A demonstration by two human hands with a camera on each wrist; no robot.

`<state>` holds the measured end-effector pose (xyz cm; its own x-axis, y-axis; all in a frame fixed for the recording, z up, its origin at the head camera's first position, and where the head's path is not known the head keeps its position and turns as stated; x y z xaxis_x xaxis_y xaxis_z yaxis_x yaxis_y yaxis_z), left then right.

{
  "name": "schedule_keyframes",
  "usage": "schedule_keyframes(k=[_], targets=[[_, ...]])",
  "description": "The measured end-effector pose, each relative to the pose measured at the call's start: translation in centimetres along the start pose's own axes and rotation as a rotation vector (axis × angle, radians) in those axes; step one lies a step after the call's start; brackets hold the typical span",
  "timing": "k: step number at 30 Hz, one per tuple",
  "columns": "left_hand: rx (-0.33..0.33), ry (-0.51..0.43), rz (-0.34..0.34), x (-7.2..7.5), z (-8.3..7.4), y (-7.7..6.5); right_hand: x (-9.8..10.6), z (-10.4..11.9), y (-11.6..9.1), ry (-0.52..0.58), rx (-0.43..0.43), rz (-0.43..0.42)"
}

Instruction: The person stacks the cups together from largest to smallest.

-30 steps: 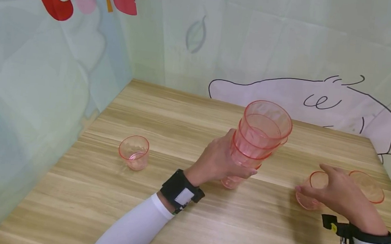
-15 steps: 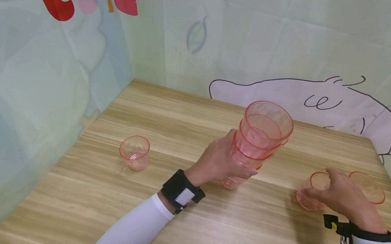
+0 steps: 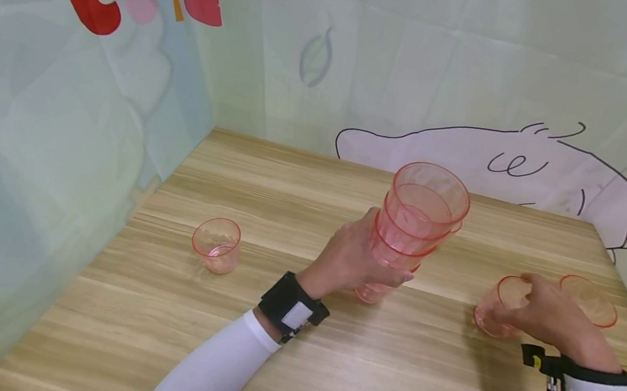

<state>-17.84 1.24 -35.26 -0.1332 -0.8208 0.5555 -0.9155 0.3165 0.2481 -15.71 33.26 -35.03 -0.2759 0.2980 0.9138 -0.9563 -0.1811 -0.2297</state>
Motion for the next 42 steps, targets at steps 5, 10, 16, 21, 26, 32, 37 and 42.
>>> schedule_keyframes(k=[5,10,16,21,26,32,37,42], targets=[[0.003,0.000,0.003,0.0,0.0,0.1,0.1,-0.1,0.0,0.004,-0.007,0.003],[0.015,-0.014,0.008,0.0,-0.1,0.0,0.2,-0.2,0.0,0.011,-0.013,0.000],[0.016,-0.013,0.002,0.0,-0.1,0.0,0.3,0.1,-0.1,0.011,0.001,-0.017],[0.013,0.000,0.001,0.0,-0.1,-0.1,0.6,0.4,-0.2,0.017,0.008,-0.045],[0.011,0.011,0.005,0.0,-0.2,-0.1,0.7,0.7,-0.3,0.027,0.016,-0.090],[0.017,0.016,0.007,0.0,-0.2,-0.1,0.9,1.0,-0.6,0.055,0.044,-0.182],[0.020,0.008,0.008,0.0,-0.2,-0.2,1.2,1.6,-0.9,0.067,0.073,-0.279],[0.016,0.008,0.005,0.1,-0.2,-0.2,1.6,2.3,-1.1,0.105,0.087,-0.345]])
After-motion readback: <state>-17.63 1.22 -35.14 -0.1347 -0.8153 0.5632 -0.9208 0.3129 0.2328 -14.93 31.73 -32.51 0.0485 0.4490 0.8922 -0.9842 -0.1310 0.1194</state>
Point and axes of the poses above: each hand's wrist, its own y-axis towards the middle knuckle, its own x-axis out of the back of the hand, z = x × y, the point moved 4 cm from there along y, towards the middle knuckle, and after that the axes turned 5 degrees about x, right-handed, at the moved point
